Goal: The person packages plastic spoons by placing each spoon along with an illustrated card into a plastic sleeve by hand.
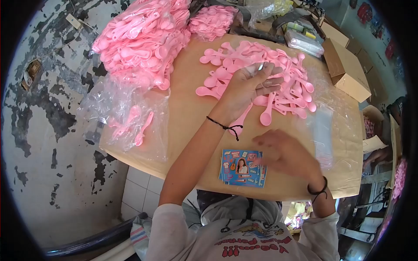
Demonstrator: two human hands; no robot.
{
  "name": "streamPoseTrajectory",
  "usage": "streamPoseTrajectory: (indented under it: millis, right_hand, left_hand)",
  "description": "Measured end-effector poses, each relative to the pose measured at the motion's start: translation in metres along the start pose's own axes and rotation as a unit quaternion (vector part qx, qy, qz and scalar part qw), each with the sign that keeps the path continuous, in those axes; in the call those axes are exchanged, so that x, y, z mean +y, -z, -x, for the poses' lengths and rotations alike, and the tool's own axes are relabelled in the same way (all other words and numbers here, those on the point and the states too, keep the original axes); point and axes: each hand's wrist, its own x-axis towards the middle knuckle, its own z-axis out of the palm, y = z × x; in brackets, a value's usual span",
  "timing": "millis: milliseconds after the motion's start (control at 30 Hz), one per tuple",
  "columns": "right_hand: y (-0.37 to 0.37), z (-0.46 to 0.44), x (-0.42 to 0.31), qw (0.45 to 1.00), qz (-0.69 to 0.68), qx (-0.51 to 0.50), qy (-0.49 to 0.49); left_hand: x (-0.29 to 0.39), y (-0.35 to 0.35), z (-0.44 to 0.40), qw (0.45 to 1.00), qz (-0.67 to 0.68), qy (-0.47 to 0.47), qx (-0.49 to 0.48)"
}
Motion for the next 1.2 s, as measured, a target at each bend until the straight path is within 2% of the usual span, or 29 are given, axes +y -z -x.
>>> streamPoseTrajectory:
  millis: [33, 133, 233, 333, 433, 533, 667, 800, 900, 933, 1033, 1200]
  right_hand:
    - [-0.01, -0.002, -0.002, 0.997, 0.037, -0.02, 0.057]
    - [-0.016, -0.011, 0.004, 0.987, -0.06, -0.118, -0.091]
    - [-0.009, -0.017, 0.008, 0.98, -0.067, -0.123, -0.14]
    - [-0.016, -0.013, 0.023, 0.993, -0.014, 0.018, 0.12]
    - [0.01, -0.012, 0.022, 0.995, -0.088, -0.004, -0.049]
    - [0.063, -0.021, 0.037, 0.973, -0.122, 0.066, -0.183]
    - [0.082, -0.037, 0.035, 0.954, -0.199, 0.207, -0.08]
    - [0.071, -0.058, 0.027, 0.975, -0.099, 0.195, -0.046]
    - [0.074, -0.068, 0.024, 0.985, -0.089, 0.145, -0.028]
    - [0.079, -0.068, 0.025, 0.99, -0.095, 0.1, -0.038]
    - [0.086, -0.072, 0.031, 0.991, -0.111, 0.042, -0.059]
    - [0.093, -0.071, 0.026, 0.991, -0.109, 0.023, -0.078]
  left_hand:
    - [-0.001, 0.001, 0.001, 1.0, 0.012, -0.005, 0.007]
    - [0.0, 0.001, 0.001, 0.999, 0.036, -0.016, 0.02]
    - [-0.001, 0.001, 0.002, 0.999, 0.027, -0.015, 0.036]
    - [-0.002, -0.002, 0.001, 0.997, 0.013, -0.033, 0.063]
    - [0.004, -0.006, 0.003, 0.992, 0.024, -0.052, 0.109]
    - [0.01, -0.005, 0.003, 0.988, 0.024, -0.074, 0.135]
    - [0.008, -0.007, 0.002, 0.98, 0.017, -0.091, 0.174]
    - [0.007, -0.012, 0.004, 0.977, 0.033, -0.105, 0.181]
    - [0.013, -0.011, 0.006, 0.973, 0.016, -0.139, 0.183]
    - [0.014, -0.009, 0.005, 0.974, 0.021, -0.15, 0.167]
    - [0.015, 0.0, 0.005, 0.978, -0.083, -0.11, 0.156]
    - [0.019, -0.009, 0.008, 0.975, -0.06, -0.129, 0.171]
